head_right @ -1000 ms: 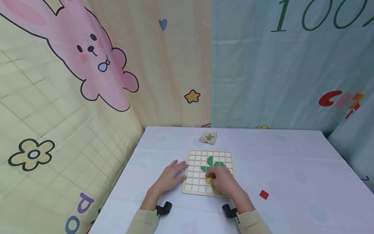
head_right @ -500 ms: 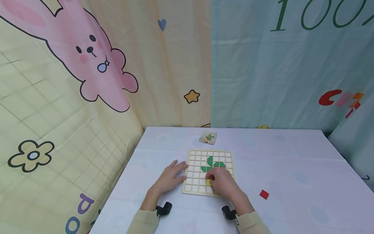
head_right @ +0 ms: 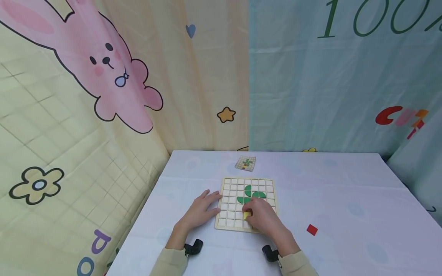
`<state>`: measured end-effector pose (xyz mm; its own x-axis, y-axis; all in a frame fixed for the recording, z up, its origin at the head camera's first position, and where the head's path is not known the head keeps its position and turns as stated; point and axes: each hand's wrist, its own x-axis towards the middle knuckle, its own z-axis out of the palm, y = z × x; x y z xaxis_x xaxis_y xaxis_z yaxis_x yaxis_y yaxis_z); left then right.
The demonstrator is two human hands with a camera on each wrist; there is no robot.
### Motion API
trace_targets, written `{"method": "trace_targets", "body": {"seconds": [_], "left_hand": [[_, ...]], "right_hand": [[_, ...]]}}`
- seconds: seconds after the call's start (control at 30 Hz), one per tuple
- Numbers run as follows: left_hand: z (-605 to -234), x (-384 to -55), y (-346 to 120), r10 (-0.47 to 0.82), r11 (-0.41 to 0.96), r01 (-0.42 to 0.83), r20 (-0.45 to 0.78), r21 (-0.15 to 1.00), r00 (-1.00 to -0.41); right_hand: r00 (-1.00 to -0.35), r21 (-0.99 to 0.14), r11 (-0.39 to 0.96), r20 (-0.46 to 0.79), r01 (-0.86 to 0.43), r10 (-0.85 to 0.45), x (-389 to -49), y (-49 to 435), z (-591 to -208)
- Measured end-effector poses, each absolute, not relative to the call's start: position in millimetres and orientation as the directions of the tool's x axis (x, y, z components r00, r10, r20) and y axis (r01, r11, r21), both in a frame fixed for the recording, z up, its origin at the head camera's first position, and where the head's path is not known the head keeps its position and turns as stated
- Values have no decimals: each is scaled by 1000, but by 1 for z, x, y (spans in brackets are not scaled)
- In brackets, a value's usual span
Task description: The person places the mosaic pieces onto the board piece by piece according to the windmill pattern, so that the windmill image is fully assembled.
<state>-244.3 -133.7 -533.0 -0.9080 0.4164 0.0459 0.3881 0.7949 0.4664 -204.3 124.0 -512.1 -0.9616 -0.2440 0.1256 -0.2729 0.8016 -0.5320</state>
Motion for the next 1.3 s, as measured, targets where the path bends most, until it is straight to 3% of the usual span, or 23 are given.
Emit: {"method": "trace_targets", "body": {"seconds": [0.6,1.3], "left_hand": [[-531,-244,-133,408,799,378,41,468,-912],[-534,-243,-133,407,798,381,49,468,-912]], "right_hand": [[-991,-596,794,34,-122,-127,-203,144,-500],[-995,-553,827,45,-102,-93,-192,185,-495]]}}
